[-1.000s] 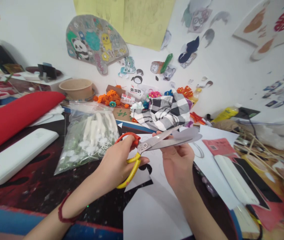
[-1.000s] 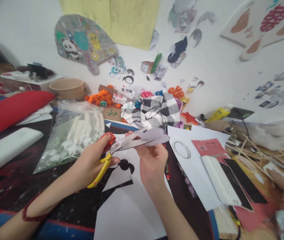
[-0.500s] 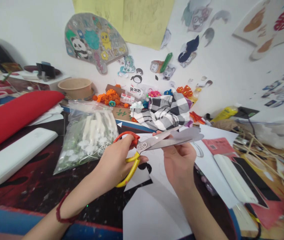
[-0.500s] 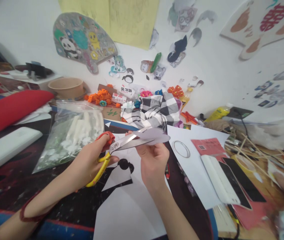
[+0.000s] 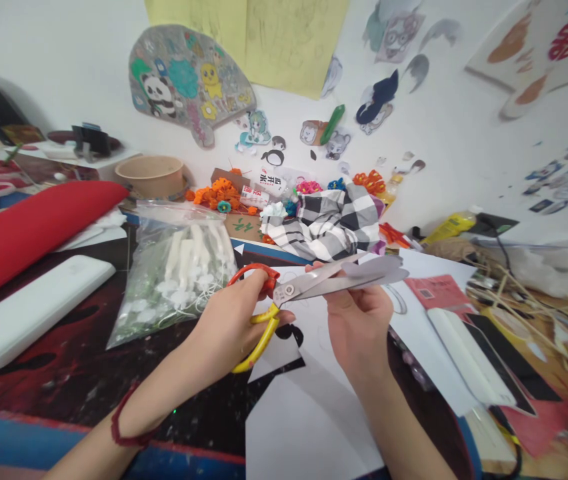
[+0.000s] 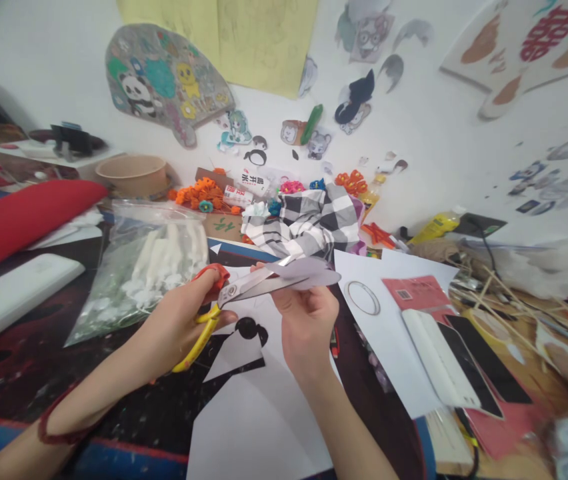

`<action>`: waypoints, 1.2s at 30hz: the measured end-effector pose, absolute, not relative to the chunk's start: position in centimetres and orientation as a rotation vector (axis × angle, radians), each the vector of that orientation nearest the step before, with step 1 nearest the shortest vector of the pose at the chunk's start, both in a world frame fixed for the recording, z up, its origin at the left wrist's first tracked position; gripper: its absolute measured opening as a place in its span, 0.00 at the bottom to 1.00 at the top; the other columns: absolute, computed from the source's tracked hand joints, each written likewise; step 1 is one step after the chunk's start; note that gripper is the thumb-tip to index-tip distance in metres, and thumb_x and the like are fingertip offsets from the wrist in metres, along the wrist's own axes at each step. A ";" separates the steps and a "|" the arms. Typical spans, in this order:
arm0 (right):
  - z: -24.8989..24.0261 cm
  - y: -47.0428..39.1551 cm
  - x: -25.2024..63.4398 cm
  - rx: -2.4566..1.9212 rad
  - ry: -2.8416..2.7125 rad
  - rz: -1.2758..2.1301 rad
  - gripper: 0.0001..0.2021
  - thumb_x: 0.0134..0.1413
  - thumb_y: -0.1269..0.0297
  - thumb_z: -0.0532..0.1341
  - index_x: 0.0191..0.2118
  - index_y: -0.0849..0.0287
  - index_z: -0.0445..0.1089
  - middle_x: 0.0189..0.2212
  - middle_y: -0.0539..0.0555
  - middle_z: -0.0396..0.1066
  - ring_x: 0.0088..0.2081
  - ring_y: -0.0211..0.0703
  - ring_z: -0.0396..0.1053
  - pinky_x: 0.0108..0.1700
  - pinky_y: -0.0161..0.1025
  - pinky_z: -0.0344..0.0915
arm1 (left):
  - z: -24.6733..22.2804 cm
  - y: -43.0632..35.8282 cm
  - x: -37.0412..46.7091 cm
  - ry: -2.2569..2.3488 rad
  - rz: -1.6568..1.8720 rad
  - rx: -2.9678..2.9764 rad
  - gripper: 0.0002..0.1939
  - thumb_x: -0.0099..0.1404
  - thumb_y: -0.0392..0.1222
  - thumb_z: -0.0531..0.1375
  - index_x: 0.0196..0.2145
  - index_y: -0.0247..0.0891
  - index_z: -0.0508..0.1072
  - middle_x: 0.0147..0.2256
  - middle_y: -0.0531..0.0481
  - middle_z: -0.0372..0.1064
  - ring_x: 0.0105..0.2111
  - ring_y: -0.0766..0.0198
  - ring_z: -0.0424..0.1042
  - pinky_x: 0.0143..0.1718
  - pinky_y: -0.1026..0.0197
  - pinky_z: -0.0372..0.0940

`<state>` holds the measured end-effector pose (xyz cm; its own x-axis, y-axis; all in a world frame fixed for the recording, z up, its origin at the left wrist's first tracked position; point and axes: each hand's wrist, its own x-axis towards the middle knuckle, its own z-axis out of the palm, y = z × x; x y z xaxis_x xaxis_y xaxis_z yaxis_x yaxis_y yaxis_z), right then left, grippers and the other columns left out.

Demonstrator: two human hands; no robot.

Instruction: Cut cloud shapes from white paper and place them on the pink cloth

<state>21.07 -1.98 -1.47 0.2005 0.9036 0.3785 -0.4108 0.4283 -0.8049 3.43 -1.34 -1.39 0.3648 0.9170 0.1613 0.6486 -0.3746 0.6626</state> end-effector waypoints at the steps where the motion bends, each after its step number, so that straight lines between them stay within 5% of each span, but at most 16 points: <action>1: -1.5 -2.0 21.1 -0.625 -0.970 1.002 0.06 0.50 0.71 0.69 0.36 0.55 0.79 0.37 0.53 0.81 0.43 0.52 0.78 0.51 0.56 0.73 | -1.4 -1.4 3.4 1.356 0.713 2.133 0.14 0.65 0.51 0.56 0.40 0.42 0.57 0.35 0.49 0.68 0.35 0.55 0.70 0.35 0.56 0.62; 18: -1.4 -1.9 21.3 -0.659 -1.012 0.952 0.06 0.51 0.69 0.69 0.37 0.54 0.78 0.37 0.53 0.81 0.43 0.52 0.78 0.53 0.56 0.71 | -0.9 -1.4 3.7 1.357 0.719 2.019 0.15 0.62 0.51 0.60 0.38 0.43 0.59 0.32 0.51 0.68 0.34 0.56 0.70 0.36 0.57 0.62; 29: -1.3 -1.8 21.3 -0.664 -1.010 0.961 0.06 0.50 0.69 0.69 0.36 0.54 0.78 0.36 0.53 0.81 0.42 0.53 0.78 0.50 0.56 0.73 | -0.8 -1.4 3.6 1.372 0.762 2.073 0.14 0.62 0.51 0.59 0.32 0.42 0.58 0.24 0.58 0.62 0.24 0.64 0.62 0.27 0.64 0.55; 36: -1.3 -1.4 21.7 -0.700 -0.917 0.947 0.07 0.51 0.65 0.70 0.38 0.56 0.77 0.37 0.53 0.80 0.40 0.48 0.77 0.43 0.50 0.75 | -1.7 -0.6 2.2 1.418 0.723 2.087 0.12 0.61 0.47 0.60 0.39 0.42 0.62 0.28 0.56 0.63 0.25 0.64 0.62 0.28 0.63 0.56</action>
